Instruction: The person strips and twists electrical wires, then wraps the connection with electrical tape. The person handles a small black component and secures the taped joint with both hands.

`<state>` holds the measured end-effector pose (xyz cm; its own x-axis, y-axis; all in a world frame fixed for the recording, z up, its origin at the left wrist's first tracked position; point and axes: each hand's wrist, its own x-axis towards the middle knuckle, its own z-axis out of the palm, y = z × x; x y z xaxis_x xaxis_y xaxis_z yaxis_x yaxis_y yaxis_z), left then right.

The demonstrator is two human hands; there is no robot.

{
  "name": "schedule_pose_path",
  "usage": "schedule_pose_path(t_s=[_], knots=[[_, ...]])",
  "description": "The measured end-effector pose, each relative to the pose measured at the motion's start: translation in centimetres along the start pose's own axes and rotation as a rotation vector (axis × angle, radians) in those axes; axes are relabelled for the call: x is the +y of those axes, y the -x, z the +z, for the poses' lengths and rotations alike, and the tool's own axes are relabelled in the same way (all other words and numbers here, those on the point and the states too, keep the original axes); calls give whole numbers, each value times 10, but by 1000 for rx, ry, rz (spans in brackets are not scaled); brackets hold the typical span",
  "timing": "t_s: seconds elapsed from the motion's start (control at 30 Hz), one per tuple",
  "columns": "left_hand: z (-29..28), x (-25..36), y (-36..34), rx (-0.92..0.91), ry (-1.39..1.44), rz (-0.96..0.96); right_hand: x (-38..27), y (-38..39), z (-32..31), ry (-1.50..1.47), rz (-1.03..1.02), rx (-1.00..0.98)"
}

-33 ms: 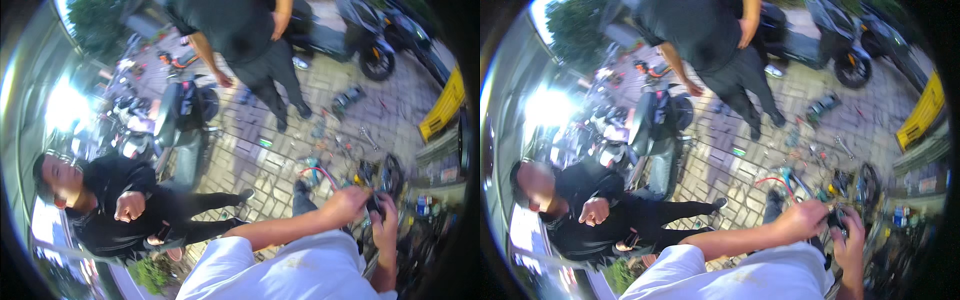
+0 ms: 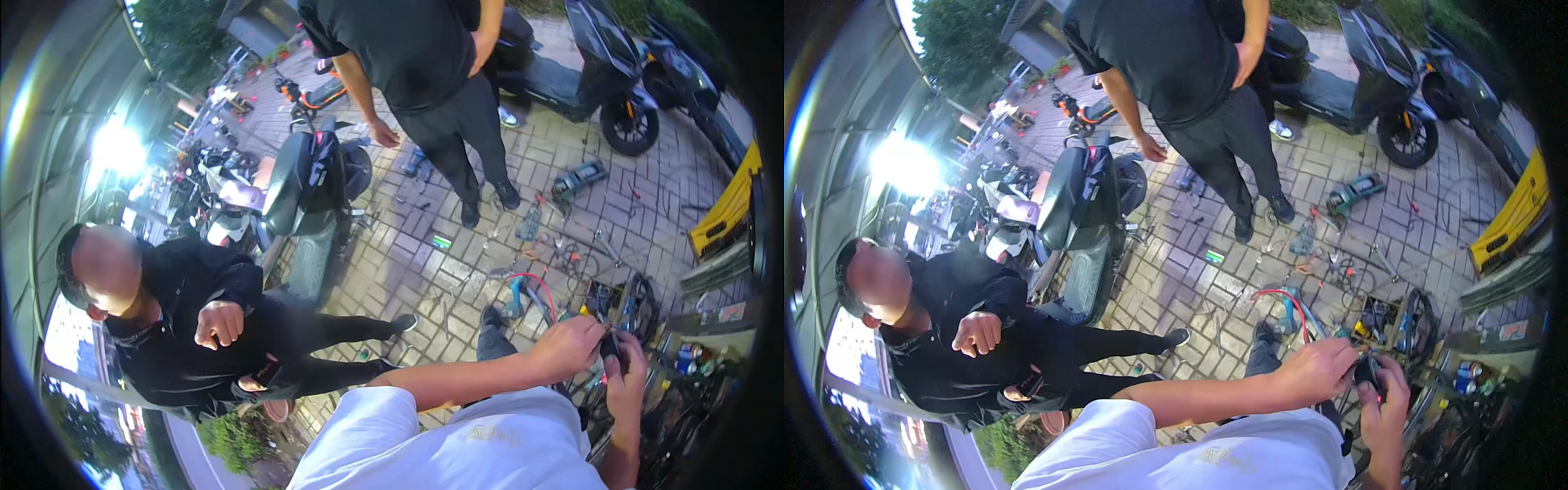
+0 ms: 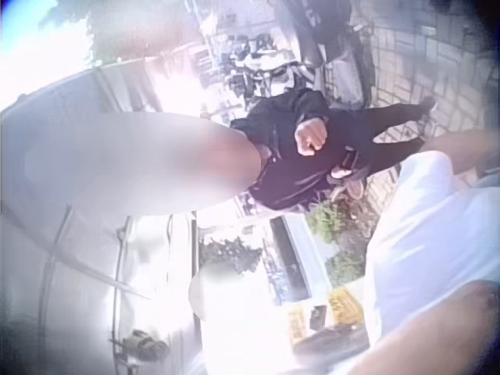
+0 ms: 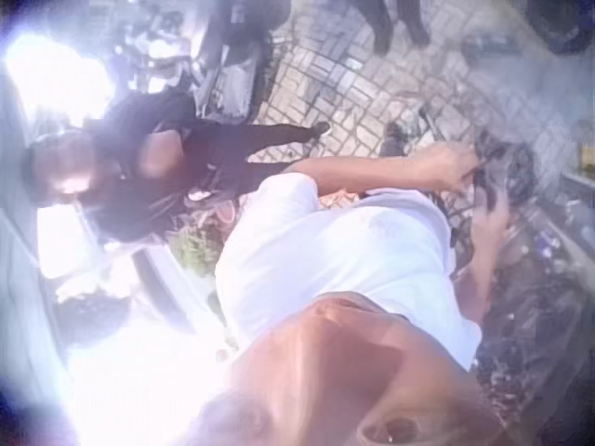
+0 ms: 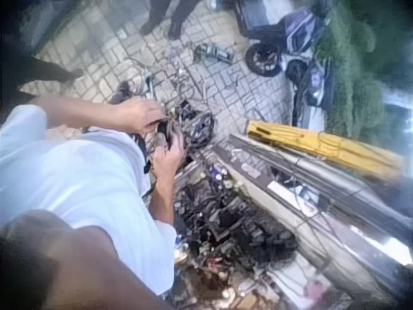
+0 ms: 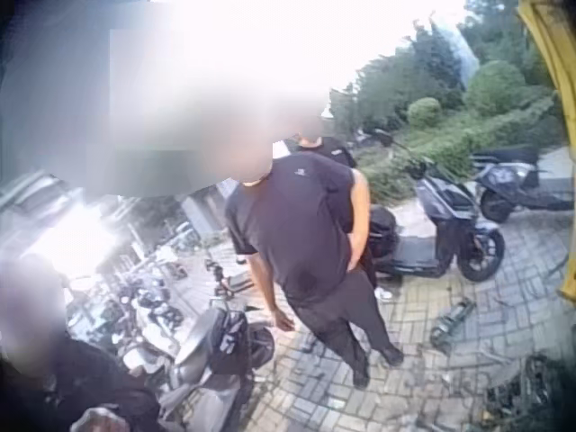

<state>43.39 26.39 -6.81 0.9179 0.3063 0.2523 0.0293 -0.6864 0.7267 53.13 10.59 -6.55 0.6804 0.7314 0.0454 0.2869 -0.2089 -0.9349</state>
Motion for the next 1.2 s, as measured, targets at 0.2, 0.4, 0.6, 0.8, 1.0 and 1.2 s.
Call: schedule_pose_path(t_s=[0.2,0.4,0.6,0.8,1.0,1.2], knots=[[-19,1,-6,-132,208,-251,-17,-4,-6,-303,121,-167],[-32,0,-7,-206,296,-299,-12,-3,-4,-575,144,-228],[-48,-11,-20,-206,304,-221,13,4,6,-1001,351,-204],[-57,14,-14,-137,692,-546,37,-7,46,-915,442,-306],[-61,18,-10,-113,731,-594,42,-2,62,-1102,139,-113],[-60,13,-13,-192,849,-656,30,-3,45,-965,11,-203]])
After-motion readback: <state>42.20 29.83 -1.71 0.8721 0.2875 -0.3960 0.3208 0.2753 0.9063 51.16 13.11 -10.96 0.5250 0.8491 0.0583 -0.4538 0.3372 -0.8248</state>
